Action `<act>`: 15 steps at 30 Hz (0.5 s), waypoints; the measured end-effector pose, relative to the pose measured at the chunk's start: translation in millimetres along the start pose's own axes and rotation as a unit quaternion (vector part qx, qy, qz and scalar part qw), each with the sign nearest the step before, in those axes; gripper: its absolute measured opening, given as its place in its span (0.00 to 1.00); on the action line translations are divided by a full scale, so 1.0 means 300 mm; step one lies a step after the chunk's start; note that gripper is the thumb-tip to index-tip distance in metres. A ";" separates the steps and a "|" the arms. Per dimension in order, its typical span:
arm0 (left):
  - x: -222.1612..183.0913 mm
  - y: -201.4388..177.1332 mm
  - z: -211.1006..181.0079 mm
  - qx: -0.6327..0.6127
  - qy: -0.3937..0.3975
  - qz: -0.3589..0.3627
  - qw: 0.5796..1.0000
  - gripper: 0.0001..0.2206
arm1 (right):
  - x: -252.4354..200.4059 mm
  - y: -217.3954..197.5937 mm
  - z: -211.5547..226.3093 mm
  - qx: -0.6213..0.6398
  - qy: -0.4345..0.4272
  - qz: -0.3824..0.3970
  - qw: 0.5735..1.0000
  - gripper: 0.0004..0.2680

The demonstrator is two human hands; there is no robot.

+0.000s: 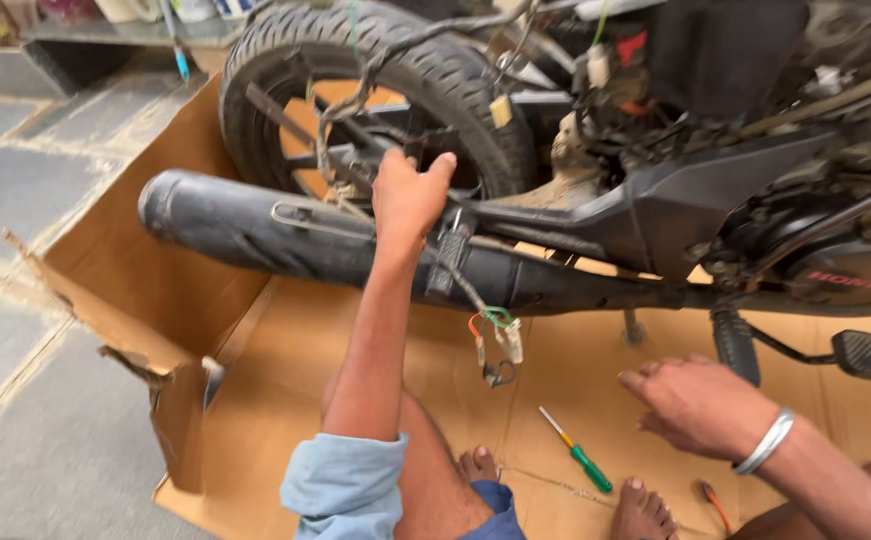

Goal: The person sits on cardboard on the ground beside a motorcycle and works on its wiring harness. They handle wire connectors and a small electrical component, join wires by hand, use a screwdriver on the connectors, and route the harness along the bike before working near the engine area.

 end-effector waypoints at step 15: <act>0.001 0.107 0.168 -0.386 -0.102 -0.012 0.917 0.11 | 0.004 0.015 0.032 -0.010 -0.016 0.029 0.999 0.18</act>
Point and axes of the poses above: each hand's wrist, its own x-axis towards the middle knuckle, its own y-axis out of the palm, z = x × y, the point moved 7 cm from there along x, towards the middle knuckle, and after that the axes turned 14 degrees about y, right-handed, at the moved point
